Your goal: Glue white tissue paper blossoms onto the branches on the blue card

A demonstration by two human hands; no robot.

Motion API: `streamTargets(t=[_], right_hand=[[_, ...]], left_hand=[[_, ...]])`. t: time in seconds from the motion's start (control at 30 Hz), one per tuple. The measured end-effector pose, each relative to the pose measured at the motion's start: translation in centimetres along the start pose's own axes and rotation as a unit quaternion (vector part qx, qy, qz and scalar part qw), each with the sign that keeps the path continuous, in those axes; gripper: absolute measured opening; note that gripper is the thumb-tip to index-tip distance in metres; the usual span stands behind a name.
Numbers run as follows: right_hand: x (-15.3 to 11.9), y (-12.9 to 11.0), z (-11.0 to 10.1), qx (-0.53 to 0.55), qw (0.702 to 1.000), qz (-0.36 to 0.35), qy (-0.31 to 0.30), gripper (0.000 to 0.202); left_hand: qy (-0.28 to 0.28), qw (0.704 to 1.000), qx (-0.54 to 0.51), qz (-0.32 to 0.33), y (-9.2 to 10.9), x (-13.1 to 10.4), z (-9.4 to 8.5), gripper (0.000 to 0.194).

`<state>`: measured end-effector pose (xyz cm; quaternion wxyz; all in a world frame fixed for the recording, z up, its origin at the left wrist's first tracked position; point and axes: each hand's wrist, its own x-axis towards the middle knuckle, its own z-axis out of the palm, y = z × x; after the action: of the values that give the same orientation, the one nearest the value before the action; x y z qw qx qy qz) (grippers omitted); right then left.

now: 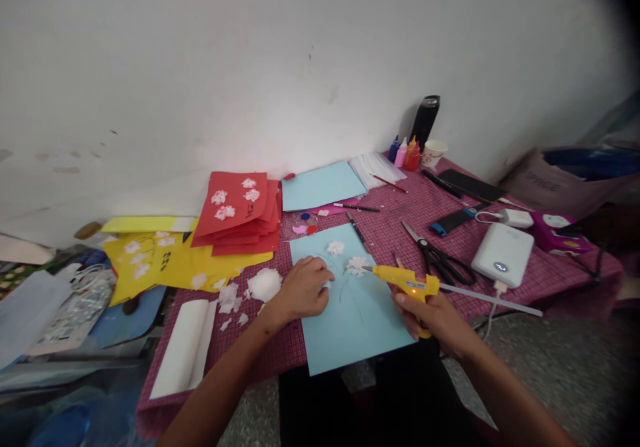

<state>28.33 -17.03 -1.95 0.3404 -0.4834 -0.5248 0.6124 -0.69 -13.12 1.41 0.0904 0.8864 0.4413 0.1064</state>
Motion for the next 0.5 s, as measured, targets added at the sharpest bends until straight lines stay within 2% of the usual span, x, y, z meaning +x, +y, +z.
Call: streamTargets(t=[0.5], right_hand=[[0.12,0.63,-0.25,0.018,1.000,-0.009,-0.013,0.032]], left_hand=[[0.017,0.999,0.003,-0.045,0.16,-0.03,0.82,0.028]])
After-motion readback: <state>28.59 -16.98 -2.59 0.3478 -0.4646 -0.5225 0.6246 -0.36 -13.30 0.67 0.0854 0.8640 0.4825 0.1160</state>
